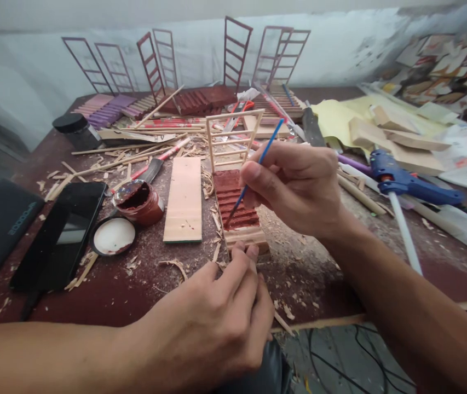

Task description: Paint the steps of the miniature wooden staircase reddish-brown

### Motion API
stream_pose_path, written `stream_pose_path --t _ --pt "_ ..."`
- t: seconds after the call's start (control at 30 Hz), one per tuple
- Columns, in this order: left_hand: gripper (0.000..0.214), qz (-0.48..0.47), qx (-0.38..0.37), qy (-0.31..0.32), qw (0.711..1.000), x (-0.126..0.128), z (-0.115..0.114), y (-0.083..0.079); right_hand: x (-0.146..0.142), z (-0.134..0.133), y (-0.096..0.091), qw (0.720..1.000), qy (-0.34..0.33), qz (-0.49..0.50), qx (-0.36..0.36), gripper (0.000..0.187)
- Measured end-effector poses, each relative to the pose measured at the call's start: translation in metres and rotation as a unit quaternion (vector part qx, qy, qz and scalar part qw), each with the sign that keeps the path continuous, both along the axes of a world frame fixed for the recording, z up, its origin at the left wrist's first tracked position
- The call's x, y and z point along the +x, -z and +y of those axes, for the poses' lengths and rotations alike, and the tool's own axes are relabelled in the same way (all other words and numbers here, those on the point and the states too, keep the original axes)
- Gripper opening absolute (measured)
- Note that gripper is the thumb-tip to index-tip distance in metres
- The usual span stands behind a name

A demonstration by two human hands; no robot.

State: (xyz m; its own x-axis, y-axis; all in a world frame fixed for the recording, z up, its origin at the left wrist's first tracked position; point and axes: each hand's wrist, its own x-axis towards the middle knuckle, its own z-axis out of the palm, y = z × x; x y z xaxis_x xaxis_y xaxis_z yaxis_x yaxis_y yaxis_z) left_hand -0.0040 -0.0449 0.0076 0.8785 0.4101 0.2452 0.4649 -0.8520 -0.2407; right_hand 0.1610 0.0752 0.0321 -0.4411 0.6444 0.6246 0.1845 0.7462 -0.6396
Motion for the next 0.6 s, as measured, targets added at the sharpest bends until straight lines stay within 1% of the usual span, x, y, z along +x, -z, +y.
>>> stream_pose_path --t 0.13,0.37,0.5,0.6 --pt "0.038 -0.004 -0.005 0.000 1.000 0.0009 -0.0002 0.0006 -0.0025 -0.0005 -0.0003 1.000 0.001 -0.006 -0.025 0.038" --pt "0.038 0.000 -0.016 0.004 1.000 0.0009 -0.0015 -0.0003 -0.0058 0.0002 0.0012 0.996 0.006 0.046 -0.080 0.038" --pt "0.036 0.001 -0.016 0.005 1.000 0.0007 -0.0015 -0.0017 -0.0041 0.0015 0.0036 0.994 0.023 0.073 -0.079 0.035" --pt "0.036 0.000 -0.016 0.005 1.000 0.0011 -0.0002 -0.0015 -0.0035 0.0013 0.0042 0.996 0.021 0.052 -0.072 0.034"
